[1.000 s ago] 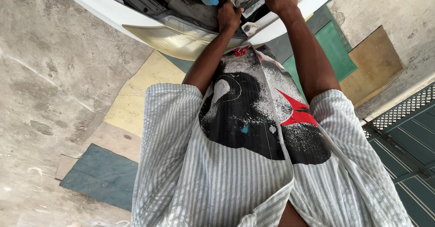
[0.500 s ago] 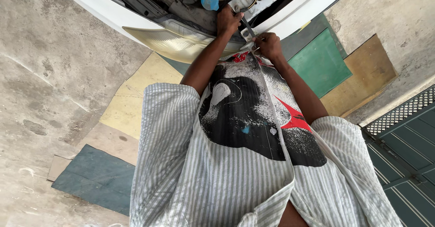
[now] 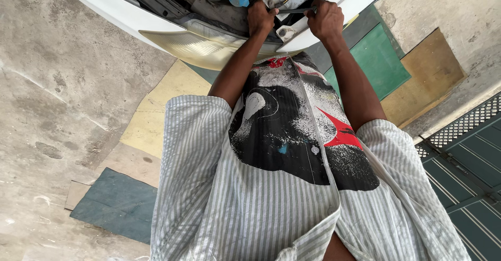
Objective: The person uses a wrench to tighten or loosen bolts on the front section of a car engine bay. They repeatedly reposition the wrench and their hands to access different fasteners within the engine compartment.
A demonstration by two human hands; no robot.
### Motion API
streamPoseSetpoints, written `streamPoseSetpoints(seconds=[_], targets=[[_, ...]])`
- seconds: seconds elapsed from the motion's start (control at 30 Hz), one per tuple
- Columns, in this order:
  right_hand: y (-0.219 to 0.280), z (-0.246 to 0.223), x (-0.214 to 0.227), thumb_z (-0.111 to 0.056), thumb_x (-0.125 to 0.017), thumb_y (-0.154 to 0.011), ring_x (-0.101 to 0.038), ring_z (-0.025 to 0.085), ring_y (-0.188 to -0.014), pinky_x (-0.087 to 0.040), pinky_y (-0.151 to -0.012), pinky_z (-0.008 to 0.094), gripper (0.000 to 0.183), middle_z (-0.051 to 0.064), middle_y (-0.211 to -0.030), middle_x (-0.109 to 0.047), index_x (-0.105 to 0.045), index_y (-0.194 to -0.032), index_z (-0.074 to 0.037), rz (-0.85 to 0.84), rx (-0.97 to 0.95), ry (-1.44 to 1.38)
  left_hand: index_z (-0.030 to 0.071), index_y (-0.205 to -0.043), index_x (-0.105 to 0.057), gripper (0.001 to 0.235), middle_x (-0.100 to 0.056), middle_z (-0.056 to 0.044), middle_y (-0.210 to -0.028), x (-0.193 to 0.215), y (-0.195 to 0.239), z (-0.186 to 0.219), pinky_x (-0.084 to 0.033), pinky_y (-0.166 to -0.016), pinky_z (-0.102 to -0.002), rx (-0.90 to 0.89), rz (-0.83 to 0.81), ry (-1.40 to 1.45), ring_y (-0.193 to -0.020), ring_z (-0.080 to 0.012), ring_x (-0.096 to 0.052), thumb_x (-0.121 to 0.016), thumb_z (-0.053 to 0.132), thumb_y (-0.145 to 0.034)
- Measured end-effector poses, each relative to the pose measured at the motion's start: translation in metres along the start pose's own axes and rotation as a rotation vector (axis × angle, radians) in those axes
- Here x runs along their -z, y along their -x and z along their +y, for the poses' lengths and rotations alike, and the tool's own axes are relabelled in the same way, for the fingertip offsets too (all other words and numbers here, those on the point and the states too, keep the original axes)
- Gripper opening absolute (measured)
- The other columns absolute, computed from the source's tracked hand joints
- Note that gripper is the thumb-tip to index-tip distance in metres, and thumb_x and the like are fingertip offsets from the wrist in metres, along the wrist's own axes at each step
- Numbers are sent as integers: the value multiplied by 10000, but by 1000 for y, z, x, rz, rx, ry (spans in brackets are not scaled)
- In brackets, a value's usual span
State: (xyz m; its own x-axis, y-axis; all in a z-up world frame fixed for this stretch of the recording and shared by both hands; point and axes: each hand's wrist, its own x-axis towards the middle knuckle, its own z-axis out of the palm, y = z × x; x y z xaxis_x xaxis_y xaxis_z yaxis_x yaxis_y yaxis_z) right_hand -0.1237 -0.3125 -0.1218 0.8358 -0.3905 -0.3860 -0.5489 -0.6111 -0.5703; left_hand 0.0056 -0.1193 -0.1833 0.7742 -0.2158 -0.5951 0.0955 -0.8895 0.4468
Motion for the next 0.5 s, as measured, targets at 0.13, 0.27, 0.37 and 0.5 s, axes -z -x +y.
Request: streamPoseSetpoints(seconds=[0.13, 0.27, 0.37, 0.5], targets=[[-7, 3, 24, -145, -745, -1014, -721, 228, -701, -556, -660, 367, 140, 106, -798, -734, -765, -1065, -16, 57, 178, -308, 21, -921, -692, 506, -752, -190, -860, 3, 12, -3, -533, -665, -504, -75, -65, -136, -774, -344, -750, -653, 513, -1034], [18, -12, 27, -73, -698, -1058, -705, 156, -705, -486, -558, 286, 80, 82, -810, -732, -738, -1072, -5, -49, -36, -901, 167, -1209, -575, 462, -736, 1, -1043, 32, 51, 10, -629, -821, -466, 55, -356, 704, -1030, -192, -719, -590, 562, -969], [49, -36, 9, -99, -683, -1038, -721, 131, -713, -543, -597, 259, 109, 64, -828, -752, -729, -1082, -10, -298, -54, -1023, 170, -1126, -663, 464, -770, 59, -1033, 67, 82, 19, -550, -847, -388, 59, -466, 854, -1046, -170, -721, -488, 561, -948], [66, -60, -17, -159, -644, -1021, -779, 163, -715, -617, -638, 286, 170, 76, -850, -789, -712, -1072, -11, -629, -194, -1256, 127, -873, -548, 493, -609, -24, -733, 88, 108, 27, -546, -808, -363, 58, -407, 1244, -761, -175, -640, -398, 563, -1049]])
